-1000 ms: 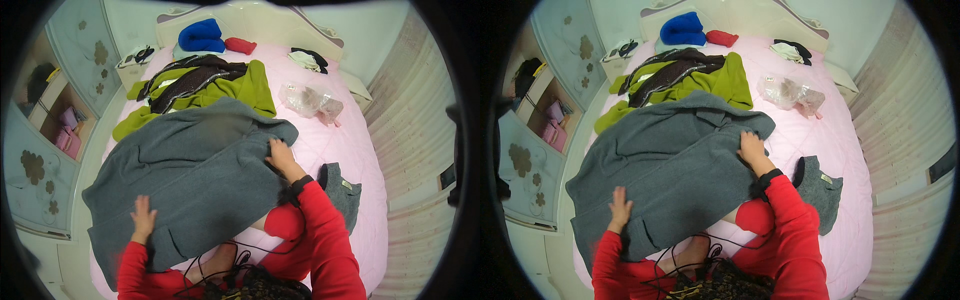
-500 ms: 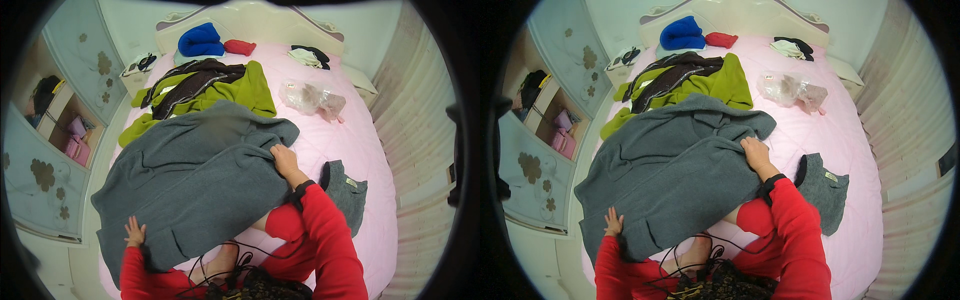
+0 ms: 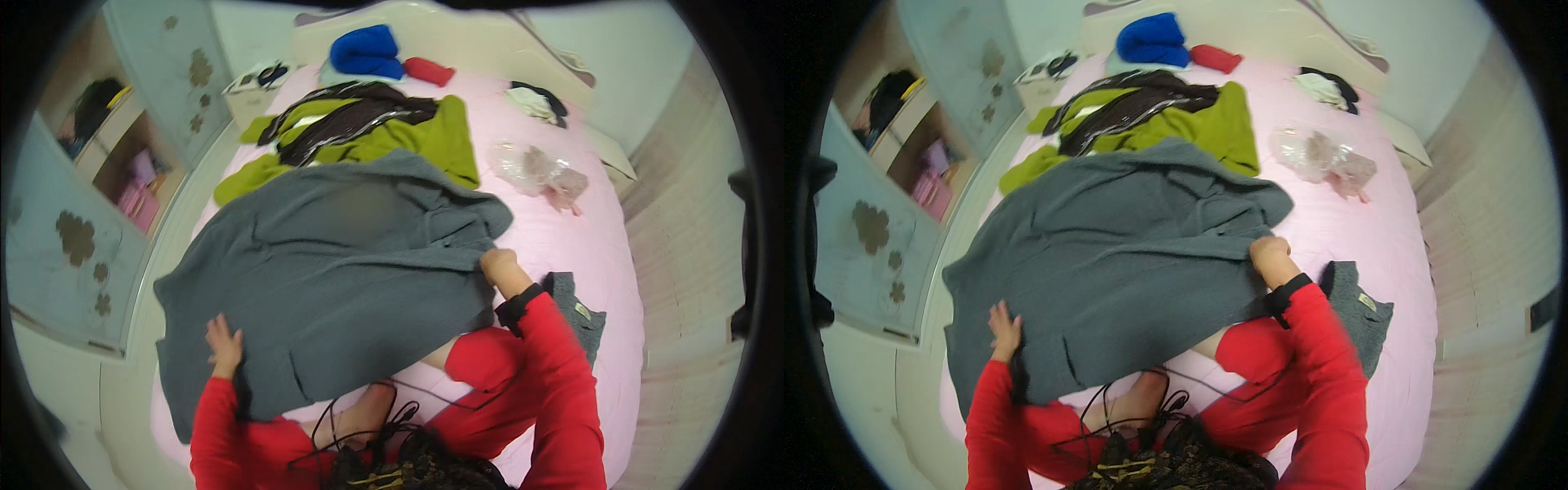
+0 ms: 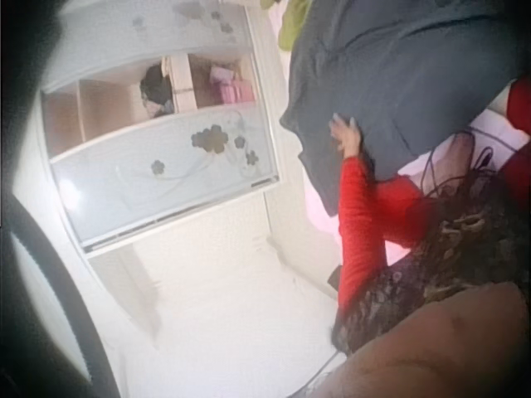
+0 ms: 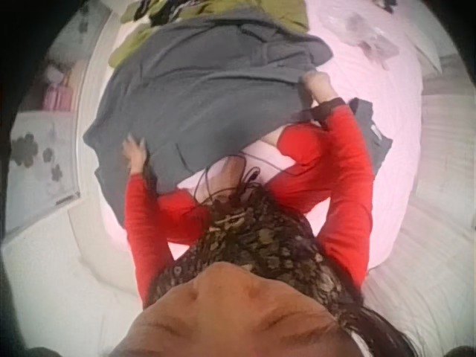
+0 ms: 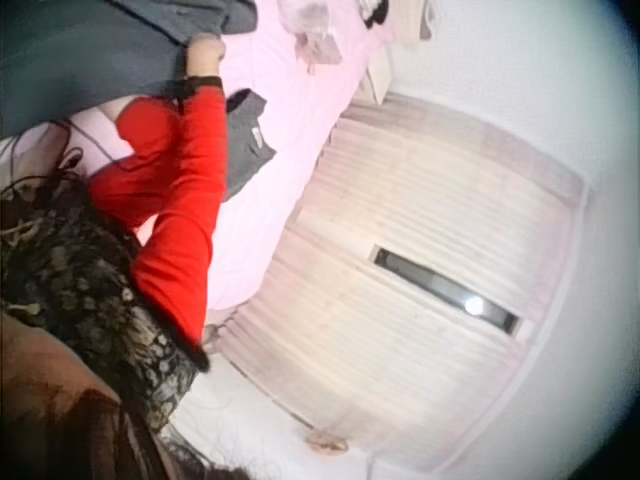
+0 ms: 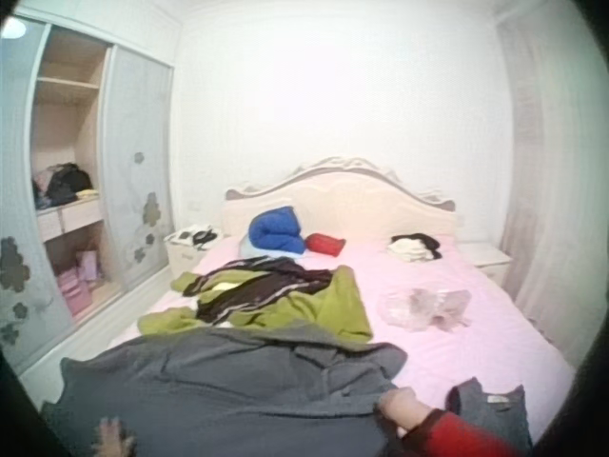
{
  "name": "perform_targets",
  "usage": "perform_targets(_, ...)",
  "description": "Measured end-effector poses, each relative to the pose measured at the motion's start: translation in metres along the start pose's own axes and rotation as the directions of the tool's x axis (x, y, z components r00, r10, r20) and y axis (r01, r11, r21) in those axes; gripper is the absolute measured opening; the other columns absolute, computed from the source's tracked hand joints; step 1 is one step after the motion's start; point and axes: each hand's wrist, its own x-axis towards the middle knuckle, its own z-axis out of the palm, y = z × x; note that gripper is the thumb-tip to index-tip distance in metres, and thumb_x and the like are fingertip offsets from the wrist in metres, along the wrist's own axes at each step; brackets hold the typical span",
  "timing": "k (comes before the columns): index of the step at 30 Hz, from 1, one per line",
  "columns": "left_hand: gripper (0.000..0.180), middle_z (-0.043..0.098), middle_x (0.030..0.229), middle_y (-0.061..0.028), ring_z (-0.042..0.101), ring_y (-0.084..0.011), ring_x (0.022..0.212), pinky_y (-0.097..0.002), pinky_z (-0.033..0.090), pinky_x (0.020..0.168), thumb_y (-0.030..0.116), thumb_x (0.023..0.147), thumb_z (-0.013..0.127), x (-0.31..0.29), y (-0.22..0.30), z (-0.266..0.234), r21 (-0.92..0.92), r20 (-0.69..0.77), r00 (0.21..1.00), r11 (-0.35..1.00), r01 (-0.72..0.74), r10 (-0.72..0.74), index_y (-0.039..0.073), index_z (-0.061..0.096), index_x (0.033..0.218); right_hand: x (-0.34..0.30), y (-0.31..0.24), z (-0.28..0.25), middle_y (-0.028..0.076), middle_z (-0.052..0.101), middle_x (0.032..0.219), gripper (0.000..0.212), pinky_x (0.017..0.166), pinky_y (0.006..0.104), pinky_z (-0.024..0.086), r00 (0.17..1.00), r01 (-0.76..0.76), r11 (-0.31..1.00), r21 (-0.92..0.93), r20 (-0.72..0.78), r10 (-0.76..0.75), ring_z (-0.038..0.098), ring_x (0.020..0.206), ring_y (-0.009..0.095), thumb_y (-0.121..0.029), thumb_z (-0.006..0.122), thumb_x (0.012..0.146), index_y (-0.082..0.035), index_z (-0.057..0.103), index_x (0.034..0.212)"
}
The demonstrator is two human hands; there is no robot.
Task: The person sits on a bed and uses a handheld pink lint remover to clean a grey sweatshirt. They first smooth and fold the garment, then retrieve the tool from a drawer in another room and return to use it on the sweatshirt, moving the device across the fabric surface.
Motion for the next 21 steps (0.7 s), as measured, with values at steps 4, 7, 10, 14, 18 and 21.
perform_targets(4, 0.074, 0.011, 0.158, -0.0113, 0.009, -0.0374, 0.145, -0.0741, 0.019, 0.102, 0.034, 0.089, 0.06, -0.032, 0.091, 0.022, -0.151, 0.038, 0.929, 0.921, -0.358, 0.368, 0.021, 0.021, 0.151, -0.022, -0.093, -0.028, 0.012, 0.059, 0.118, 0.044, 0.086, 0.0381, 0.05, 0.698, 0.375, 0.927, 0.019, -0.664, -0.269, 0.059, 0.109, 0.029, -0.025, 0.067, 0.08, -0.008, 0.056, 0.12)
perform_targets(7, 0.071, 0.012, 0.159, -0.0072, 0.01, -0.0316, 0.146, -0.0705, 0.015, 0.106, 0.04, 0.092, 0.055, -0.041, 0.1, 0.031, -0.032, 0.215, 0.815, 0.838, -0.545, 0.538, 0.022, 0.021, 0.151, -0.026, -0.156, -0.006, 0.01, 0.025, 0.153, 0.089, 0.108, 0.0599, 0.025, 0.697, 0.541, 0.838, -0.072, -0.52, -0.495, 0.019, 0.142, 0.036, -0.058, 0.067, 0.076, -0.022, 0.028, 0.147)
perform_targets(10, 0.069, 0.012, 0.159, -0.002, 0.008, -0.0268, 0.147, -0.0693, 0.013, 0.108, 0.043, 0.094, 0.05, -0.026, 0.034, 0.016, 0.127, 0.265, 0.883, 0.893, -0.431, 0.388, 0.023, 0.019, 0.151, -0.016, -0.163, 0.02, 0.007, 0.017, 0.157, 0.094, 0.108, 0.068, 0.016, 0.778, 0.477, 0.871, -0.116, -0.404, -0.481, 0.006, 0.146, 0.036, -0.07, 0.057, 0.075, -0.029, 0.02, 0.151)
perform_targets(14, 0.069, 0.009, 0.16, 0.0019, 0.006, -0.0265, 0.147, -0.0684, 0.009, 0.109, 0.046, 0.095, 0.046, -0.021, -0.083, -0.017, 0.251, 0.273, 0.947, 0.963, 0.097, -0.166, 0.025, 0.014, 0.152, 0.004, -0.148, 0.035, 0.006, 0.017, 0.157, 0.1, 0.108, 0.0695, 0.011, 0.85, 0.419, 0.899, -0.125, -0.295, -0.437, -0.001, 0.146, 0.034, -0.077, 0.053, 0.072, -0.03, 0.015, 0.152)
perform_targets(18, 0.059, 0.027, 0.152, -0.006, 0.025, -0.0316, 0.14, -0.0674, 0.025, 0.102, 0.036, 0.092, 0.055, -0.021, -0.084, -0.021, 0.217, 0.11, 0.954, 0.944, 0.25, -0.278, 0.016, 0.034, 0.143, 0.006, -0.156, 0.037, 0.01, 0.018, 0.157, 0.102, 0.108, 0.0698, 0.012, 0.87, 0.389, 0.907, -0.163, -0.258, -0.42, -0.002, 0.146, 0.038, -0.076, 0.053, 0.073, -0.026, 0.012, 0.153)
perform_targets(21, 0.019, 0.065, 0.098, -0.0152, 0.058, -0.0351, 0.098, -0.0421, 0.046, 0.087, 0.014, 0.078, 0.067, -0.014, -0.02, -0.016, -0.12, -0.322, 0.891, 0.92, -0.373, 0.32, 0.004, 0.068, 0.094, 0.0, -0.167, 0.035, 0.007, 0.014, 0.159, 0.1, 0.109, 0.0684, 0.008, 0.905, 0.324, 0.928, -0.183, -0.227, -0.361, -0.006, 0.146, 0.036, -0.071, 0.056, 0.076, -0.028, 0.009, 0.153)
